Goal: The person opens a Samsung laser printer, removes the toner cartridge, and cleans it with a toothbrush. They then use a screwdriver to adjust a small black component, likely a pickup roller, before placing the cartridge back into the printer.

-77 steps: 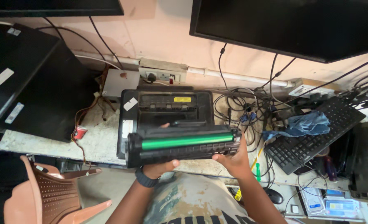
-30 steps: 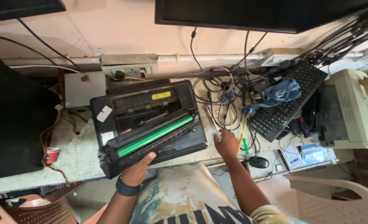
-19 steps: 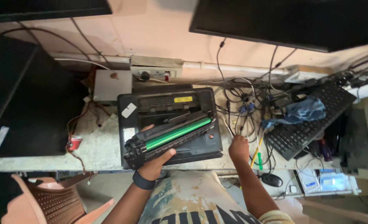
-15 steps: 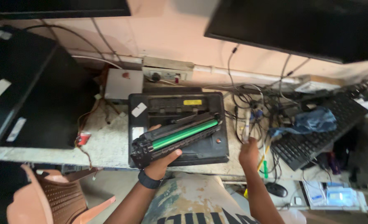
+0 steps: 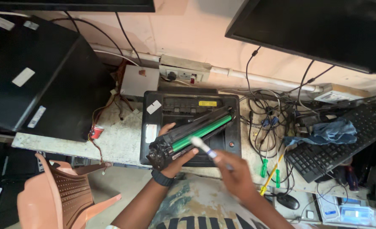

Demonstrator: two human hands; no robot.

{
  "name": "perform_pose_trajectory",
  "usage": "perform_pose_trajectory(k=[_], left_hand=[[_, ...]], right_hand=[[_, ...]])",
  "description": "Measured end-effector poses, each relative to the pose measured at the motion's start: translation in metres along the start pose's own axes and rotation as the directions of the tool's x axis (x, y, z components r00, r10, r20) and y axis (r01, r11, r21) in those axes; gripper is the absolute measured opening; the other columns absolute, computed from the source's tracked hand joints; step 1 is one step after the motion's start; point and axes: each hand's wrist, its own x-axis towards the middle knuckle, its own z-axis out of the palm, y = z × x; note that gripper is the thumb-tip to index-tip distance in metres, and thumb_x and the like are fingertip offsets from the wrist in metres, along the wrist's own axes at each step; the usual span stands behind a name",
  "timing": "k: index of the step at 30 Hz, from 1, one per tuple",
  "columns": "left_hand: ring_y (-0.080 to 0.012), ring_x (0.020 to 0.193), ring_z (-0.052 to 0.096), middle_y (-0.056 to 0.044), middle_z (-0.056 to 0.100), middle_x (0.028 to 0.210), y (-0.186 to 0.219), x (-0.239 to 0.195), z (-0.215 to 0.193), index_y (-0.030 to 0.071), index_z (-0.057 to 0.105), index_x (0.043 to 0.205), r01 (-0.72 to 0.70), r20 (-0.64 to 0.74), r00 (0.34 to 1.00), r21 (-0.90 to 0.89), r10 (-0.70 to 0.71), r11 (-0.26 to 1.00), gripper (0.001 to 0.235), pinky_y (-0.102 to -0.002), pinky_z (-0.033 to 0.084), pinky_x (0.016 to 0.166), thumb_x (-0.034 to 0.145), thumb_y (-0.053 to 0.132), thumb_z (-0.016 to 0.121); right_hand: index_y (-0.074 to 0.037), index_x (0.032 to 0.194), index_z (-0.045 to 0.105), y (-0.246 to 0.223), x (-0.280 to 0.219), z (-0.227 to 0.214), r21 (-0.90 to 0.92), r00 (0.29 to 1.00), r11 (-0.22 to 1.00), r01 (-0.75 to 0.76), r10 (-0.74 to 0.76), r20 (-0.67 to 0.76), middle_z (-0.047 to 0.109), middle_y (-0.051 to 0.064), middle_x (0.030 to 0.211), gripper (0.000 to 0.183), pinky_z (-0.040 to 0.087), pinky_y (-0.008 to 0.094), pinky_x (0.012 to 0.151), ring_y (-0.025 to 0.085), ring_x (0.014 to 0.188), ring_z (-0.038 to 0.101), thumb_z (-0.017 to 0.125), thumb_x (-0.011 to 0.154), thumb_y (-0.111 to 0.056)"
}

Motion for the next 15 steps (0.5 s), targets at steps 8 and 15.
perform_pose_trajectory(k=[8, 15], left_hand=[[-0.0268, 0.13, 0.059, -0.017, 0.054, 0.142, -0.004, -0.002, -0.003, 0.006, 0.033, 0.147, -0.168, 0.001, 0.986, 0.024, 0.168, 0.985, 0.097, -0.04, 0.05, 0.113, 0.074, 0.019, 0.095], [-0.0281, 0.134, 0.056, -0.018, 0.049, 0.145, -0.003, -0.008, -0.008, 0.007, 0.033, 0.146, -0.178, 0.054, 0.983, 0.019, 0.176, 0.984, 0.096, -0.041, 0.049, 0.115, 0.074, 0.013, 0.095]], right_hand=[[-0.003, 0.118, 0.075, -0.011, 0.006, -0.014, -0.079, 0.991, 0.989, 0.127, -0.123, 0.047, 0.066, 0.002, 0.073, 0.026, 0.048, 0.025, 0.059, 0.007, 0.066, 0.055, 0.065, 0.099, -0.018], [-0.008, 0.117, 0.077, -0.039, 0.021, -0.038, -0.281, 0.996, 0.956, -0.085, 0.082, -0.022, 0.07, 0.008, 0.068, 0.025, 0.048, 0.029, 0.054, 0.013, 0.057, 0.061, 0.065, 0.096, -0.016]])
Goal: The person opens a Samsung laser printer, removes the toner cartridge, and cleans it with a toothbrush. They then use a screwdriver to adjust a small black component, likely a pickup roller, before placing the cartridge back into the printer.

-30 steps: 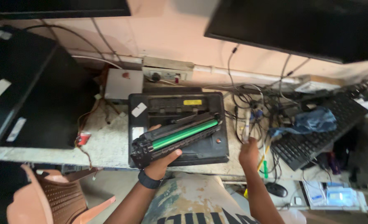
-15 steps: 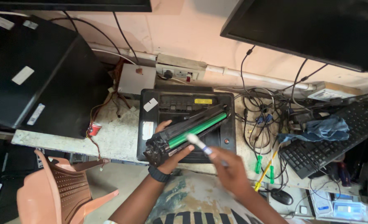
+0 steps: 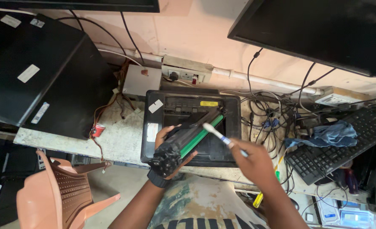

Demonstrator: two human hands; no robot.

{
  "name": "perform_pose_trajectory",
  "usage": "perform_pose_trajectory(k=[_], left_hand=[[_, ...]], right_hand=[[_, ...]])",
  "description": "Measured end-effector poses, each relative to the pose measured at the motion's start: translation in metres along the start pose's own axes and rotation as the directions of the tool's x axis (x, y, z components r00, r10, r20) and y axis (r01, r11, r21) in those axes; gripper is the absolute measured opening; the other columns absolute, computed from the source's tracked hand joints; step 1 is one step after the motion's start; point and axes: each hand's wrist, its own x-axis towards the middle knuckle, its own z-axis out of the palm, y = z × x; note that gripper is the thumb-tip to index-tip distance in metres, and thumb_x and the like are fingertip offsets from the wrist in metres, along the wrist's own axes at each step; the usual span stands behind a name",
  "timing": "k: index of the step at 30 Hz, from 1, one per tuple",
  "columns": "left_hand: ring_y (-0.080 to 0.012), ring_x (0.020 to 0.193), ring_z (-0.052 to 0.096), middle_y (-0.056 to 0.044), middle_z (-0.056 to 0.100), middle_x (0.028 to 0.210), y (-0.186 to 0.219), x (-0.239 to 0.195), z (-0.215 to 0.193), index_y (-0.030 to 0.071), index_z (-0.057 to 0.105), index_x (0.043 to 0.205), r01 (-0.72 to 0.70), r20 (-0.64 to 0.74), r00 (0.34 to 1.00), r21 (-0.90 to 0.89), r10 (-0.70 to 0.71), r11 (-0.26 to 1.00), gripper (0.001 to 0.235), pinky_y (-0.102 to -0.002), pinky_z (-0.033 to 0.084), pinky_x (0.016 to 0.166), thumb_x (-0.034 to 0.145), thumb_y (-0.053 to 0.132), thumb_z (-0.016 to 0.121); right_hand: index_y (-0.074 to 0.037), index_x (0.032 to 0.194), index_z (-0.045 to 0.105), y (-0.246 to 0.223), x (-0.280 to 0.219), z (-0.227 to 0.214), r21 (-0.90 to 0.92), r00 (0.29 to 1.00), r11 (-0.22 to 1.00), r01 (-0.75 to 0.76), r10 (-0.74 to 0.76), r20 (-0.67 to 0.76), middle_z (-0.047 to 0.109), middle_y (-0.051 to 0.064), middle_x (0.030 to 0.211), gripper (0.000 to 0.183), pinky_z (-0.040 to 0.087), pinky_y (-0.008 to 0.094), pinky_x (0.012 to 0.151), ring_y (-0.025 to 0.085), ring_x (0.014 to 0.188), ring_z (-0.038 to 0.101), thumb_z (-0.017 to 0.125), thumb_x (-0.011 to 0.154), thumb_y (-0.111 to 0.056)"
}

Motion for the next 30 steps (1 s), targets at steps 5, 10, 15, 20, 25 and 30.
perform_pose_trajectory(k=[5, 10, 15, 20, 25, 30], left_hand=[[-0.0283, 0.134, 0.058, -0.019, 0.052, 0.147, 0.001, 0.004, 0.005, 0.007, 0.031, 0.148, 0.034, -0.002, 0.999, -0.09, -0.034, 0.995, 0.098, -0.042, 0.047, 0.116, 0.073, 0.012, 0.094], [-0.0265, 0.132, 0.059, -0.018, 0.053, 0.144, 0.007, 0.002, -0.001, 0.007, 0.032, 0.148, 0.029, -0.043, 0.999, -0.034, -0.031, 0.999, 0.097, -0.04, 0.049, 0.114, 0.074, 0.016, 0.095], [-0.0265, 0.132, 0.057, -0.017, 0.05, 0.144, 0.001, 0.004, 0.004, 0.004, 0.034, 0.145, -0.025, -0.054, 0.998, -0.02, 0.023, 0.999, 0.094, -0.04, 0.051, 0.113, 0.075, 0.02, 0.095], [-0.0234, 0.122, 0.065, -0.015, 0.062, 0.131, -0.001, 0.002, 0.0, 0.003, 0.035, 0.147, 0.083, -0.1, 0.992, 0.091, -0.074, 0.992, 0.097, -0.038, 0.053, 0.108, 0.073, 0.025, 0.095], [-0.0234, 0.125, 0.061, -0.016, 0.055, 0.136, 0.003, 0.0, -0.003, 0.003, 0.035, 0.147, 0.034, -0.113, 0.993, 0.096, -0.023, 0.995, 0.097, -0.038, 0.052, 0.11, 0.073, 0.026, 0.094], [-0.025, 0.124, 0.06, -0.016, 0.057, 0.134, 0.005, 0.007, -0.002, 0.006, 0.041, 0.145, -0.017, -0.134, 0.989, 0.309, 0.061, 0.951, 0.099, -0.04, 0.048, 0.111, 0.064, 0.021, 0.095]], right_hand=[[-0.004, 0.114, 0.074, 0.011, -0.019, 0.026, 0.328, 0.884, 0.847, 0.418, -0.463, 0.069, 0.072, 0.007, 0.078, 0.019, 0.05, 0.029, 0.056, 0.011, 0.065, 0.063, 0.068, 0.097, -0.01], [-0.01, 0.111, 0.08, 0.038, 0.027, 0.001, -0.007, 0.994, 0.999, 0.04, -0.04, -0.104, 0.07, 0.009, 0.065, 0.019, 0.05, 0.033, 0.054, 0.015, 0.056, 0.063, 0.07, 0.096, -0.015], [-0.007, 0.11, 0.077, 0.03, 0.016, 0.018, -0.014, 0.948, 0.959, 0.282, -0.281, -0.147, 0.073, 0.011, 0.08, 0.023, 0.053, 0.033, 0.057, 0.018, 0.06, 0.068, 0.068, 0.092, -0.018], [-0.006, 0.106, 0.078, 0.026, 0.008, 0.025, -0.003, 0.949, 0.957, 0.288, -0.286, -0.129, 0.071, 0.013, 0.074, 0.021, 0.053, 0.035, 0.058, 0.022, 0.061, 0.068, 0.068, 0.092, -0.018], [-0.006, 0.096, 0.077, 0.036, 0.029, 0.014, -0.12, 0.943, 0.967, 0.225, -0.247, -0.222, 0.072, 0.012, 0.078, 0.013, 0.052, 0.036, 0.059, 0.02, 0.063, 0.066, 0.068, 0.097, -0.015], [-0.007, 0.111, 0.078, 0.039, -0.021, 0.048, 0.056, 0.972, 0.972, 0.229, -0.231, 0.038, 0.067, 0.014, 0.066, 0.025, 0.047, 0.038, 0.05, 0.023, 0.051, 0.06, 0.069, 0.088, -0.013]])
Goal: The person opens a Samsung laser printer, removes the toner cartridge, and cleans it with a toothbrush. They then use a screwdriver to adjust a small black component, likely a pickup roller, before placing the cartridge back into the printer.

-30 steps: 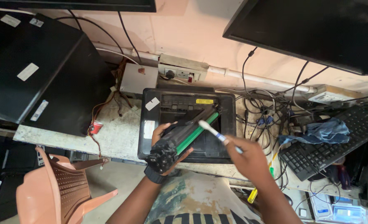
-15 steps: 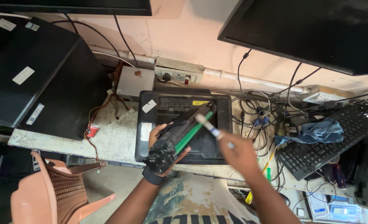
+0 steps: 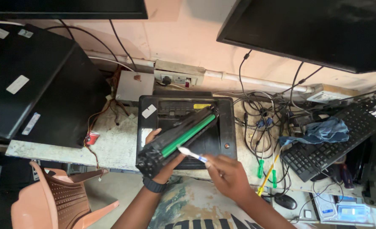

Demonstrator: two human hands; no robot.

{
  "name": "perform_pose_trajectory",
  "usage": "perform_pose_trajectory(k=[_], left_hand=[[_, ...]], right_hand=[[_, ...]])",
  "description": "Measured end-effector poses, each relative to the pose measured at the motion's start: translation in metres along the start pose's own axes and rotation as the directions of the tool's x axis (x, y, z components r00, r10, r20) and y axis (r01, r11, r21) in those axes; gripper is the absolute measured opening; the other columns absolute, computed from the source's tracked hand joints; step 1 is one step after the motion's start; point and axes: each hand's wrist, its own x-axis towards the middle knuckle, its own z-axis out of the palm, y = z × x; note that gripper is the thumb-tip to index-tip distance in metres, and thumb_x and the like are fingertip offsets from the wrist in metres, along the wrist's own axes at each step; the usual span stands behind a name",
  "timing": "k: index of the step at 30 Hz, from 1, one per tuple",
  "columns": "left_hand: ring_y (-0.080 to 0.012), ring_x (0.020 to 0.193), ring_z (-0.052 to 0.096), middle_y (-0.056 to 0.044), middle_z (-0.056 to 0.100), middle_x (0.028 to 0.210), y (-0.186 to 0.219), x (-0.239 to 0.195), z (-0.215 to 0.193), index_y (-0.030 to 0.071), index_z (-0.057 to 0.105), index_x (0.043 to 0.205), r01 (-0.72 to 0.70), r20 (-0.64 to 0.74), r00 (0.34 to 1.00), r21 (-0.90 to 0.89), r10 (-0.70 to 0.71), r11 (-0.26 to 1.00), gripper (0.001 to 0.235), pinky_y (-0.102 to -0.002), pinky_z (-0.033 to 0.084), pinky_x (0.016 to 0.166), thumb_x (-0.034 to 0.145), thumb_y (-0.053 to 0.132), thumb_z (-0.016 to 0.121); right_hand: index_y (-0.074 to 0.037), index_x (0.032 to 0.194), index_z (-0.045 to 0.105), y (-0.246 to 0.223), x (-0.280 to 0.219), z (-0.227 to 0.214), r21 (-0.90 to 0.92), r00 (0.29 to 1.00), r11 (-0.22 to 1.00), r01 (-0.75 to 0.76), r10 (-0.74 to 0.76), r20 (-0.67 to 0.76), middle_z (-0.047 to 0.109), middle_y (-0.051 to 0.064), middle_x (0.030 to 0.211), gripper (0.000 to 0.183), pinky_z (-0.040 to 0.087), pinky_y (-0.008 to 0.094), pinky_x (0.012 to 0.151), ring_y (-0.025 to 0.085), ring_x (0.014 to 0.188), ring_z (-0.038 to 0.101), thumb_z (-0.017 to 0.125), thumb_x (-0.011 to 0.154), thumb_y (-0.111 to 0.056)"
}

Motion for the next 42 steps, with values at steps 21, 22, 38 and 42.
perform_pose_trajectory(k=[21, 22, 38, 42], left_hand=[[-0.032, 0.114, 0.067, -0.014, 0.067, 0.123, -0.053, -0.077, 0.011, 0.001, 0.061, 0.126, 0.528, 0.355, 0.721, -0.837, -0.595, 0.141, 0.037, -0.053, 0.059, 0.095, 0.09, -0.002, 0.07], [-0.0314, 0.116, 0.066, -0.012, 0.066, 0.125, -0.049, -0.079, 0.014, 0.004, 0.059, 0.129, 0.559, 0.38, 0.712, -0.816, -0.591, 0.149, 0.045, -0.052, 0.058, 0.094, 0.086, -0.002, 0.071], [-0.0224, 0.136, 0.054, -0.009, 0.056, 0.143, 0.017, -0.057, 0.072, 0.005, 0.042, 0.151, 0.62, 0.585, 0.779, -0.666, -0.225, 0.415, 0.084, -0.041, 0.043, 0.118, 0.079, 0.006, 0.086], [-0.0216, 0.135, 0.056, -0.01, 0.053, 0.145, 0.02, -0.051, 0.106, 0.004, 0.03, 0.153, 0.617, 0.568, 0.784, -0.669, -0.25, 0.415, 0.09, -0.04, 0.048, 0.115, 0.082, 0.007, 0.086]], right_hand=[[-0.001, 0.115, 0.069, 0.278, 0.008, -0.021, -0.475, 0.778, 0.747, -0.466, 0.089, -0.622, 0.067, 0.024, 0.111, 0.041, 0.046, 0.052, 0.097, 0.044, 0.11, 0.059, 0.072, 0.077, -0.015], [0.0, 0.115, 0.068, 0.267, 0.011, -0.023, -0.508, 0.768, 0.728, -0.461, 0.04, -0.639, 0.067, 0.024, 0.111, 0.045, 0.044, 0.053, 0.098, 0.044, 0.111, 0.058, 0.074, 0.073, -0.017], [-0.001, 0.139, 0.055, 0.078, -0.039, -0.113, 0.326, 0.885, 0.911, -0.251, 0.08, 0.458, 0.072, 0.008, 0.122, 0.102, 0.048, 0.033, 0.099, 0.017, 0.111, 0.064, 0.1, 0.048, -0.013], [0.002, 0.135, 0.059, 0.112, -0.064, -0.092, 0.383, 0.933, 0.873, -0.302, 0.189, 0.306, 0.075, 0.01, 0.105, 0.087, 0.055, 0.032, 0.086, 0.017, 0.094, 0.069, 0.096, 0.058, -0.012]])
